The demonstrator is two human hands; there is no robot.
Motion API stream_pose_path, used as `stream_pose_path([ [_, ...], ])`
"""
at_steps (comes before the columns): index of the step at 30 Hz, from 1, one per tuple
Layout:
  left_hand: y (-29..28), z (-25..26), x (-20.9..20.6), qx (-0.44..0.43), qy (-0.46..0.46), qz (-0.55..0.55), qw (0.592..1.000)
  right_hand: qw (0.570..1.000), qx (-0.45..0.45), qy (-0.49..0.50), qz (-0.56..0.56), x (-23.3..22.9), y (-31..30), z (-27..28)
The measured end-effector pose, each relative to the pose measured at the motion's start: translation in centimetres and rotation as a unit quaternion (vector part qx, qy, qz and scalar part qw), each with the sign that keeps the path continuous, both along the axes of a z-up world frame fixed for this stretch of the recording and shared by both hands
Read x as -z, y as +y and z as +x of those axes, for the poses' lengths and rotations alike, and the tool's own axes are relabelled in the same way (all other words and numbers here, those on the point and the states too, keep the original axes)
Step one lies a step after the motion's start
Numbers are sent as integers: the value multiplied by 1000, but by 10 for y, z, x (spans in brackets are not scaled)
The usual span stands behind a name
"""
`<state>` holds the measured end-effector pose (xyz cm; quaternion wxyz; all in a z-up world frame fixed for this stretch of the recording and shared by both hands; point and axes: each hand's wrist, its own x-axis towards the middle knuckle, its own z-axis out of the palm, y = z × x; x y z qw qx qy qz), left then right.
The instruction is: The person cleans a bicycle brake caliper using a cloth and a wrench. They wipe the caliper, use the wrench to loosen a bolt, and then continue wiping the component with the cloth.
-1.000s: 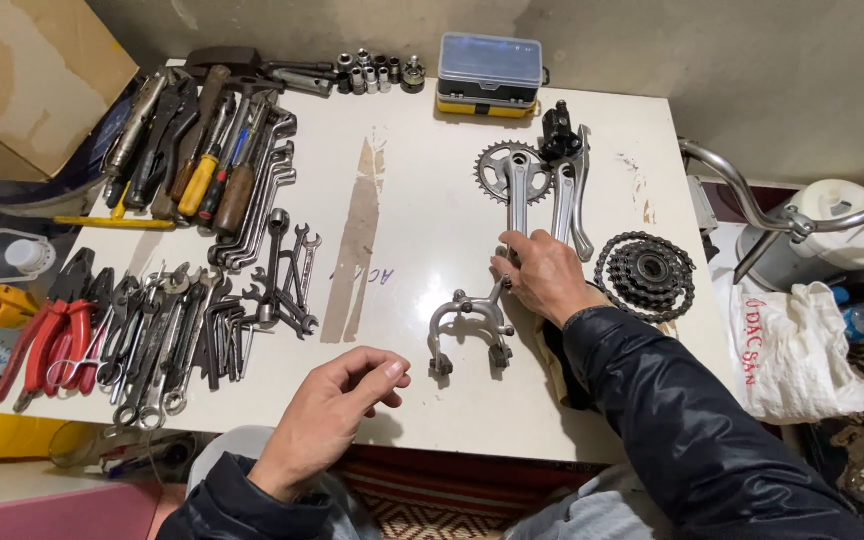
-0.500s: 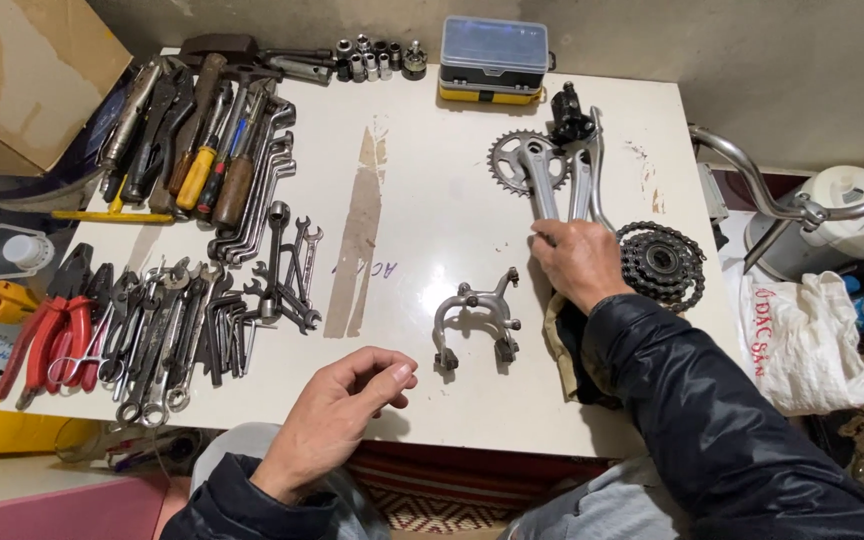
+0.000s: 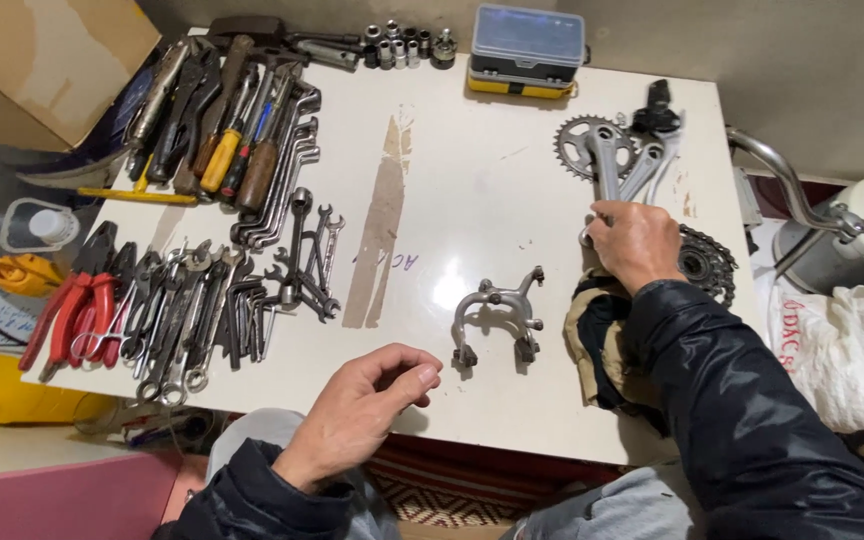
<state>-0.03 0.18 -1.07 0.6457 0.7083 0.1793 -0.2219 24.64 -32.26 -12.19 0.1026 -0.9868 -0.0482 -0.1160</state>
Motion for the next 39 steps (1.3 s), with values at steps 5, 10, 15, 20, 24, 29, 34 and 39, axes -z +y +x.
stream_pose_path([
  [5,-2,-1,11,-27,0,-62,998,997,38,54,-50,-15,8,-6],
  [10,4,-3,15,-19,-59,-17,998,989,17,-3,-146,-11,6,-19],
  [15,7,-3,9,-23,-57,55,997,966,-17,-171,-195,-50,8,-52],
  [20,11,-2,3,-199,-96,-29,975,988,-14,149,-40,-112,17,-106],
  [24,17,-3,1,-283,-81,-134,946,983,-56,158,-74,-95,8,-146],
  [29,20,-12,-2,-283,-46,-73,955,997,-67,14,22,-82,5,-186],
  [34,58,-13,5,-336,-170,-36,926,989,-129,-75,-15,-51,-9,-197],
  [39,119,-40,21,-436,-205,-30,876,990,-132,-44,16,-51,10,-215],
])
